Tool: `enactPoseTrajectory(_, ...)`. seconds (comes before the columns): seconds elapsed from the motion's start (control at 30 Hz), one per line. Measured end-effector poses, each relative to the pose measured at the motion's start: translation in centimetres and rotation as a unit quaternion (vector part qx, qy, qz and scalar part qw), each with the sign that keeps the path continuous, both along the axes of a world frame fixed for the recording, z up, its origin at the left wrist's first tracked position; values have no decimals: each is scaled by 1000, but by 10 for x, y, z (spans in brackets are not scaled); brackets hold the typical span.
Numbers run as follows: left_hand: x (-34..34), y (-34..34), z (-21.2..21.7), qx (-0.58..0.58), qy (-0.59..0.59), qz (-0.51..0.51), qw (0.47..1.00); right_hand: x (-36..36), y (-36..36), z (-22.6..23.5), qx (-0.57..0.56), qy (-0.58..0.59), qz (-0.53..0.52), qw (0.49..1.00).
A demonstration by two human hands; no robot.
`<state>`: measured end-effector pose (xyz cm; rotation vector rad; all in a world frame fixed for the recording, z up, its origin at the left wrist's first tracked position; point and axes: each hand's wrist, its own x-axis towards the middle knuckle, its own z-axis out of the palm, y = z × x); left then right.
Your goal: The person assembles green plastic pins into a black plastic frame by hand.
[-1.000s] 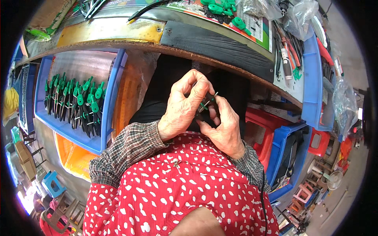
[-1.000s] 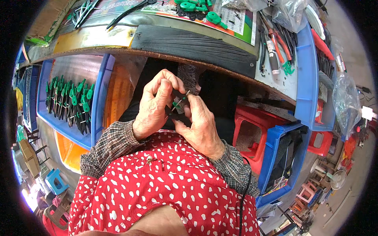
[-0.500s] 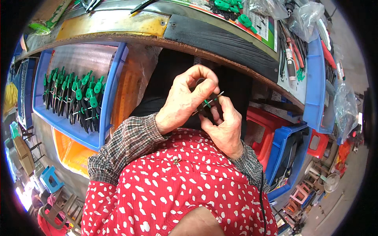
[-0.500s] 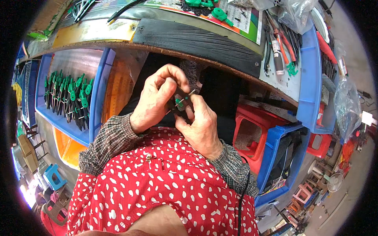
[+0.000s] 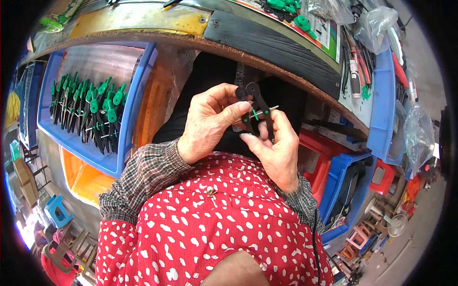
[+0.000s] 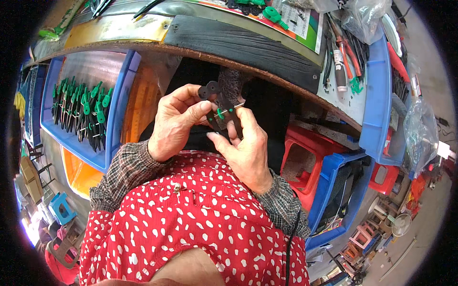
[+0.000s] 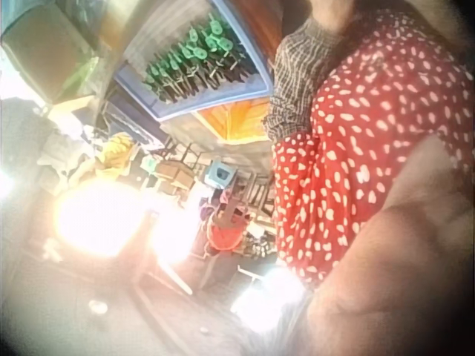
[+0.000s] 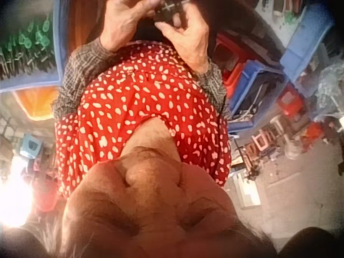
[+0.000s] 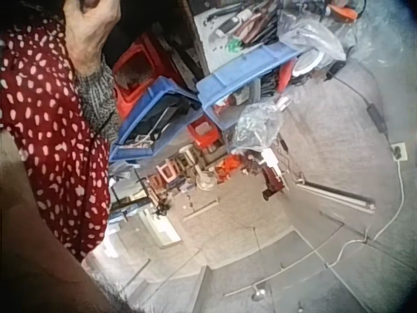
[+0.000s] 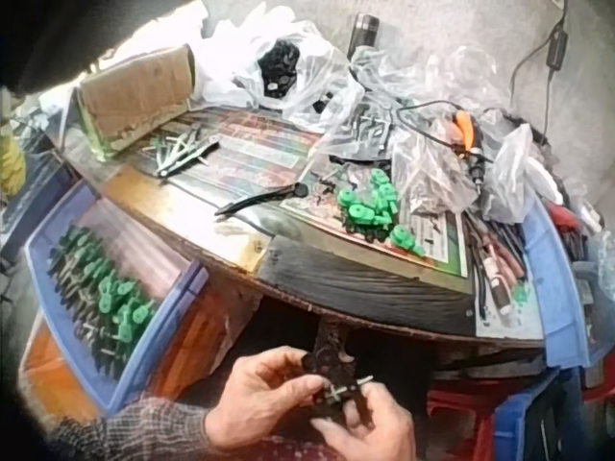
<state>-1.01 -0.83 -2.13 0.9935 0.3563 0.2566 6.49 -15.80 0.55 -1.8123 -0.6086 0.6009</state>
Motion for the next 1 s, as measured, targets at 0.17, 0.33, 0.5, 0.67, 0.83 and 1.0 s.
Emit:
enactPoseTrajectory(0.17,0,5,3,3,-3,-11,1000,1,-1,5,18,39,18,999)
enactPoseTrajectory(0.33,1,13,4,13,-14,-35,999,3,-3,-1,101,174,19,979)
enactPoseTrajectory(0.5,1,17,7,39,-12,-59,997,1,-2,4,74,195,30,977)
enactPoseTrajectory(0.67,2,23,10,92,-13,-78,993,0,0,5,101,227,28,968)
enactPoseTrajectory(0.83,3,25,11,85,-6,-95,992,0,0,4,113,235,43,964)
enactPoseTrajectory(1.0,3,27,13,105,1,-97,990,-1,2,5,109,228,45,966)
